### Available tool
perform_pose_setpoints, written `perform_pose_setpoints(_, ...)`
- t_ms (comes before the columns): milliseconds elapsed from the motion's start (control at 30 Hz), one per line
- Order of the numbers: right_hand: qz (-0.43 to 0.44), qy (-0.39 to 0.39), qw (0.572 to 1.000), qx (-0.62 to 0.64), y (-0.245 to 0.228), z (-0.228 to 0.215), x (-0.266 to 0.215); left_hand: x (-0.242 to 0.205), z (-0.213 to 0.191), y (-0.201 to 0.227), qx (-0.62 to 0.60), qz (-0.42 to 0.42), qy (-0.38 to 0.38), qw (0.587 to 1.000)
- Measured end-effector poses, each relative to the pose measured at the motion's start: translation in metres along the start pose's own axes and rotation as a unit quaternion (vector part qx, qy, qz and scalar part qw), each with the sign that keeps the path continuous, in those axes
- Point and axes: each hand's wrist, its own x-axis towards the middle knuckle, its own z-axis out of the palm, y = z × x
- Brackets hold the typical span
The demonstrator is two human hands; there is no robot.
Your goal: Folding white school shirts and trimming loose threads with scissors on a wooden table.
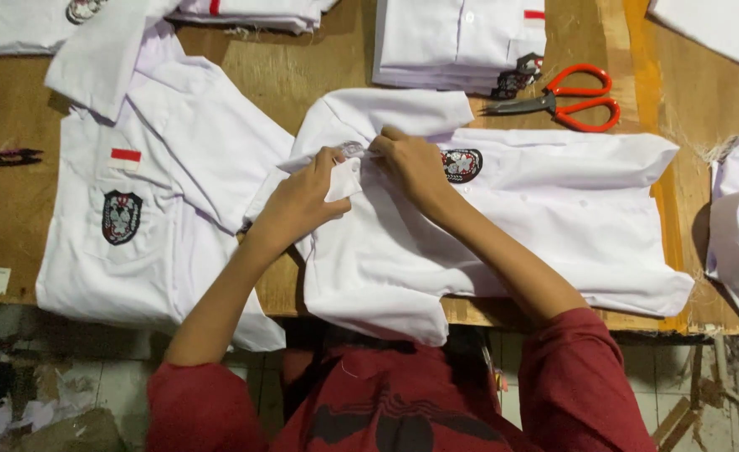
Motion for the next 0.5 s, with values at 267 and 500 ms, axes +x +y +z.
perform_pose_setpoints(267, -0.041, 0.253, 0.957, -0.135, 0.018, -0.028, 0.013, 0.028, -0.003, 0.025, -0.11, 0.052, 0.233, 0.965)
perform_pose_setpoints(500, 0.092, 0.05, 0.983, 0.152, 0.021, -0.031, -0.021, 0.034, 0.02, 0.03, -0.088, 0.068, 0.211, 0.971)
